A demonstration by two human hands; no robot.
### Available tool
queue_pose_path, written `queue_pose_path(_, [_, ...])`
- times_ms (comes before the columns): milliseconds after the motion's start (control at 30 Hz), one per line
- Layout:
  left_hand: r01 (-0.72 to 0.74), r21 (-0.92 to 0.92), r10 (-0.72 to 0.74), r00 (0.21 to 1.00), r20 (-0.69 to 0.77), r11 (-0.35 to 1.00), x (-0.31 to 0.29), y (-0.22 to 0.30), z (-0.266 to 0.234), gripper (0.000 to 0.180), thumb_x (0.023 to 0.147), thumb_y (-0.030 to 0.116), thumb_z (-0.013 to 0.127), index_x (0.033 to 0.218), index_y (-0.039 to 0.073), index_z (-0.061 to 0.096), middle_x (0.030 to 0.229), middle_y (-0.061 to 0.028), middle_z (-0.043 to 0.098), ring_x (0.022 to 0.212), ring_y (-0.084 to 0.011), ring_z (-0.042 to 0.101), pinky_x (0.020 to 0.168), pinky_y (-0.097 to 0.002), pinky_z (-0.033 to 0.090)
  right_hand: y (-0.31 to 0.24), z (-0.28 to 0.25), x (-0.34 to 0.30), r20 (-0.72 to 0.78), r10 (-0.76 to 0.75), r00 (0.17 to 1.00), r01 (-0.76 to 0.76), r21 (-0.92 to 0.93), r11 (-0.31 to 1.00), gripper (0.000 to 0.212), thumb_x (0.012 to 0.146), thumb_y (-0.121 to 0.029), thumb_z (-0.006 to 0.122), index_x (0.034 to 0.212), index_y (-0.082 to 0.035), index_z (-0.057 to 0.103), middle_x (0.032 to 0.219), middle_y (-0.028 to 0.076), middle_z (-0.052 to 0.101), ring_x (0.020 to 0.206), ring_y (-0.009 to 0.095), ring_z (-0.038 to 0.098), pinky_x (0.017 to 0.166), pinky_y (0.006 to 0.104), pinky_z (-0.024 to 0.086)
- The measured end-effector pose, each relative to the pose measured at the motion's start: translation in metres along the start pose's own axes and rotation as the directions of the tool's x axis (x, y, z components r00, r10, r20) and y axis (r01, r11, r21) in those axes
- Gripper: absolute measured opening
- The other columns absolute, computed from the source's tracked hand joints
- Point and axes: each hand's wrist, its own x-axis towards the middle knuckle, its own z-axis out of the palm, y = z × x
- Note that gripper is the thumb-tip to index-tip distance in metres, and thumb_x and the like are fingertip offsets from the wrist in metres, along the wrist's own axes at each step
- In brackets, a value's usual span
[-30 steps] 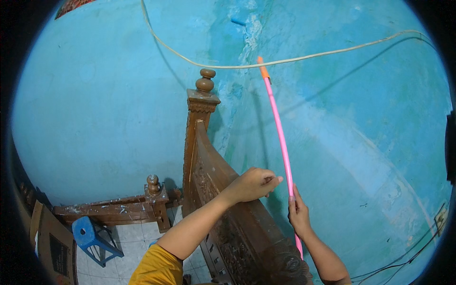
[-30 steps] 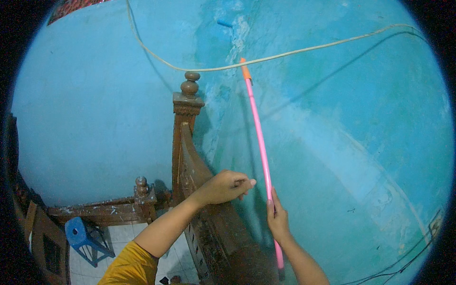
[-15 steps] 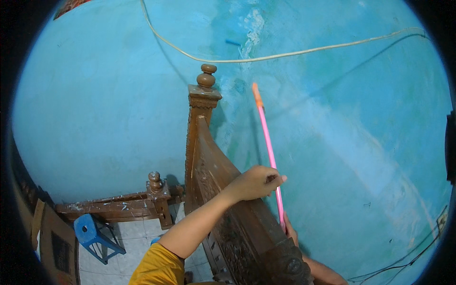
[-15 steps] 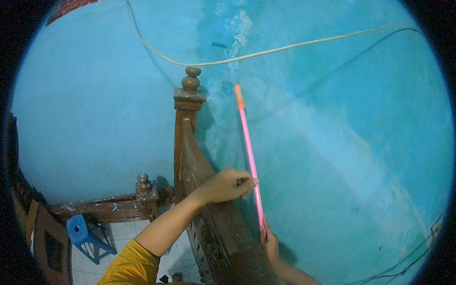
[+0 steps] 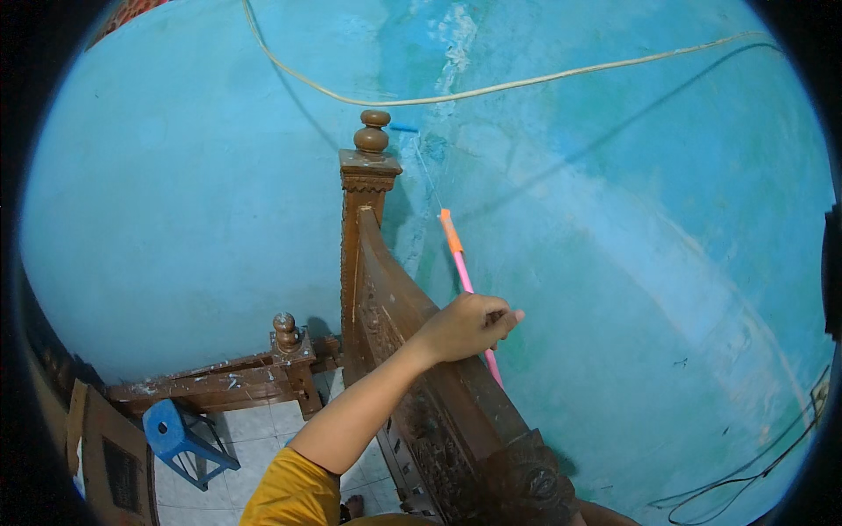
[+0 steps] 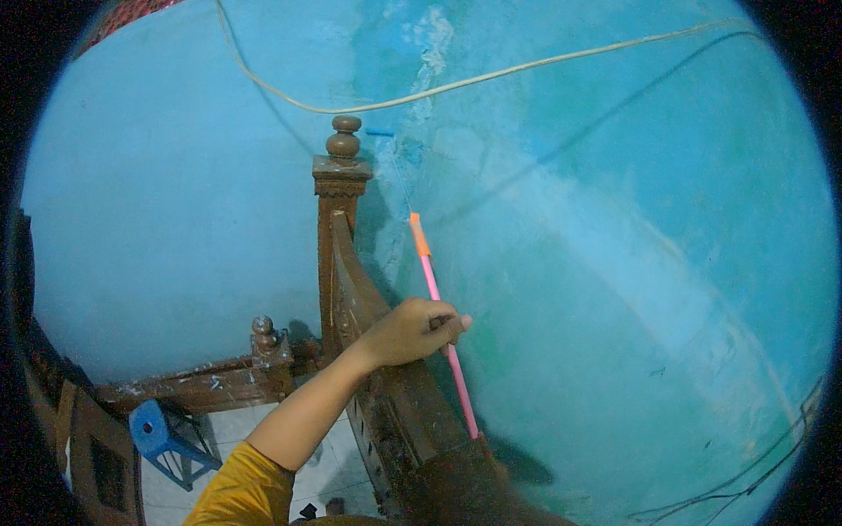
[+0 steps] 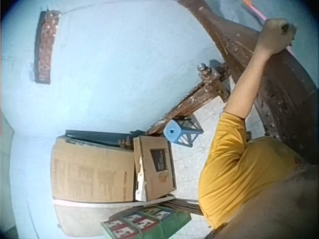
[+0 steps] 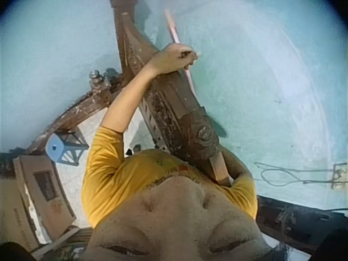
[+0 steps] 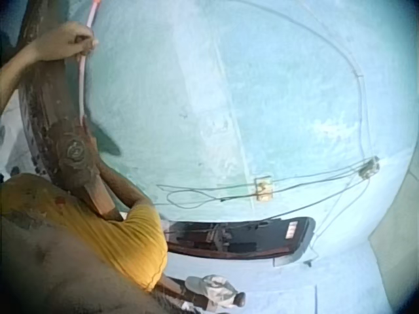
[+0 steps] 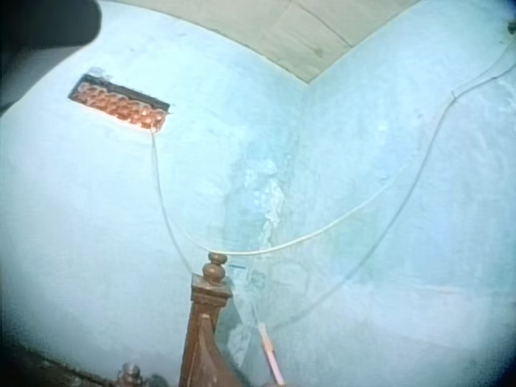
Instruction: The person paints a light blue wall using a roller attached to a long pink extension pole. They repeatedly dip the roller into a bucket of paint on the floor and apply it to the wall surface in vertical strokes.
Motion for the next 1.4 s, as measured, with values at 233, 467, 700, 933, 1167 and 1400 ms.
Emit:
queue_pose_path(233, [0.016,-0.014,-0.015,0.999,0.040,1.000,0.000,-0.003,0.000,0.038,0.101,0.032,0.056,0.087,-0.002,0.065,0.066,-0.0070,0.064,0.063,-0.0104,0.062,0.060,-0.0284,0.050,0.023,0.008,-0.025,0.066,0.049,0.997,-0.049,0.006,0.999,0.052,0.103,-0.020,0.051,0.152,-0.024,0.036,0.079,0.008,0.059,0.070,0.017,0.053,0.069,0.0335,0.049])
queue_pose_path(467, [0.052,-0.017,-0.052,0.999,0.016,0.998,-0.004,-0.005,-0.004,0.036,0.101,0.030,0.057,0.089,-0.003,0.066,0.070,-0.0079,0.065,0.063,-0.0105,0.064,0.062,-0.0283,0.051,0.006,0.007,-0.009,0.040,0.075,0.996,-0.074,-0.016,0.997,0.052,0.103,-0.019,0.052,0.152,-0.024,0.037,0.083,0.008,0.061,0.073,0.017,0.055,0.072,0.0329,0.050])
queue_pose_path(700, [-0.041,-0.055,0.038,0.998,-0.055,0.998,0.001,-0.002,0.001,0.040,0.099,0.029,0.058,0.075,-0.003,0.059,0.059,-0.0081,0.056,0.055,-0.0144,0.059,0.055,-0.0311,0.046,0.040,0.015,-0.027,0.069,0.040,0.997,-0.043,0.052,0.998,0.052,0.103,-0.019,0.052,0.152,-0.023,0.037,0.087,0.009,0.063,0.078,0.017,0.056,0.076,0.0310,0.049])
queue_pose_path(933, [-0.010,-0.113,0.007,1.000,-0.028,0.994,0.002,-0.002,0.004,0.040,0.099,0.029,0.058,0.075,-0.003,0.060,0.061,-0.0079,0.059,0.056,-0.0128,0.059,0.054,-0.0298,0.047,0.016,-0.013,0.024,-0.115,-0.126,0.985,0.136,0.083,0.987,0.052,0.103,-0.019,0.052,0.152,-0.022,0.037,0.092,0.009,0.064,0.083,0.016,0.058,0.080,0.0290,0.048])
queue_pose_path(1167, [0.060,-0.157,-0.066,0.997,-0.029,0.986,0.000,-0.005,0.000,0.041,0.099,0.031,0.057,0.077,-0.003,0.061,0.065,-0.0067,0.061,0.058,-0.0133,0.062,0.056,-0.0297,0.049,-0.068,-0.064,0.058,-0.212,-0.132,0.968,0.155,0.094,0.984,0.050,0.104,-0.033,0.048,0.151,-0.020,0.039,0.079,0.002,0.053,0.069,0.010,0.047,0.068,0.0269,0.047])
queue_pose_path(1400, [0.092,-0.085,-0.103,0.984,-0.142,0.992,0.002,-0.006,0.001,0.034,0.099,0.028,0.058,0.094,-0.005,0.065,0.080,-0.0084,0.068,0.072,-0.0141,0.067,0.067,-0.0281,0.053,-0.093,-0.132,0.033,-0.260,-0.253,0.932,0.225,-0.132,0.965,0.047,0.102,-0.023,0.053,0.147,-0.016,0.045,0.070,0.000,0.049,0.063,0.008,0.043,0.060,0.0247,0.043])
